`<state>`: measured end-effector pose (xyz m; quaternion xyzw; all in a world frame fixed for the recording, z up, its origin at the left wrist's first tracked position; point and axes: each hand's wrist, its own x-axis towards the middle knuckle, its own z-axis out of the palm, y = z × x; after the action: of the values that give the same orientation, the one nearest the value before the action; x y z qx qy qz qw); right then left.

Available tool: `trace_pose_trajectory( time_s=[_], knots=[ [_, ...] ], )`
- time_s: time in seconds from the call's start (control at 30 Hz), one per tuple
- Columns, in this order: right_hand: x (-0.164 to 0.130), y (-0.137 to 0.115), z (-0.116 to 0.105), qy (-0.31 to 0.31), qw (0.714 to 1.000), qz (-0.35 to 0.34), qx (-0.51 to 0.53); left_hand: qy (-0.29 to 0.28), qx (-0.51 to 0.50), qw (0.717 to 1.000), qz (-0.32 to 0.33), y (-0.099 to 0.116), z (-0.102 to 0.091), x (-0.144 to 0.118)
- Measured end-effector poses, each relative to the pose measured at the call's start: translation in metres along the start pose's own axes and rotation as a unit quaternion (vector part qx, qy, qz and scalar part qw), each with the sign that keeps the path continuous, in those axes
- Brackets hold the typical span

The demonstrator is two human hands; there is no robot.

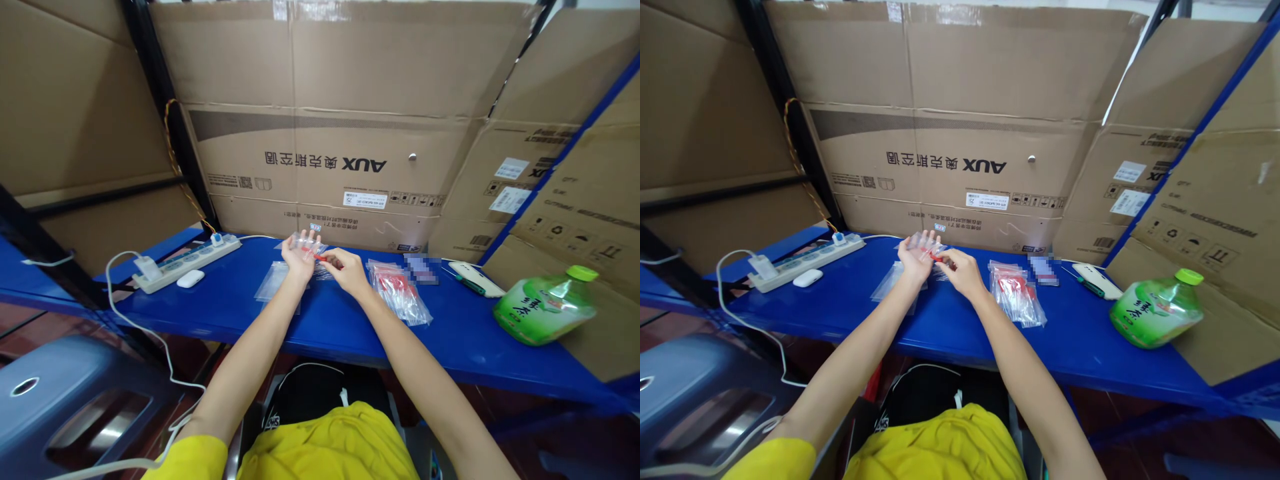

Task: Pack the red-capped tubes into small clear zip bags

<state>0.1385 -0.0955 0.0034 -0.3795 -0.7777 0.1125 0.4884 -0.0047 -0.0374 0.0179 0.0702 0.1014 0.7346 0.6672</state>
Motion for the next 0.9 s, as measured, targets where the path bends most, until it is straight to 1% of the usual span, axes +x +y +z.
trace_pose_trajectory(
  time_s=[0.13,0.2,0.27,0.4,0.5,0.67,0.77,0.9],
  knots=[
    [-0.001,0.002,0.014,-0.005,1.000,0.001,-0.008,-0.029,0.013,0.999,-0.017,-0.010,0.000,-0.003],
    [-0.001,0.004,0.017,0.011,1.000,0.016,-0.015,-0.050,0.025,0.998,-0.026,-0.013,0.000,-0.004],
    [0.000,0.005,0.017,0.042,0.999,0.031,-0.011,-0.065,0.036,0.997,-0.030,-0.015,0.000,-0.006],
    [0.000,0.006,0.016,0.093,0.994,0.043,-0.043,-0.069,0.046,0.996,-0.038,-0.015,0.001,-0.010],
    [-0.001,0.005,0.016,0.112,0.989,0.053,-0.080,-0.070,0.054,0.995,-0.050,-0.017,0.002,-0.013],
    [-0.001,0.001,0.018,0.141,0.978,0.090,-0.124,-0.070,0.063,0.993,-0.070,-0.022,0.003,-0.016],
    [0.000,-0.001,0.016,0.138,0.977,0.091,-0.134,-0.070,0.061,0.993,-0.073,-0.022,0.003,-0.016],
    [0.003,0.001,0.002,0.100,0.982,0.074,-0.141,-0.061,0.047,0.995,-0.063,-0.015,0.004,-0.012]
  ],
)
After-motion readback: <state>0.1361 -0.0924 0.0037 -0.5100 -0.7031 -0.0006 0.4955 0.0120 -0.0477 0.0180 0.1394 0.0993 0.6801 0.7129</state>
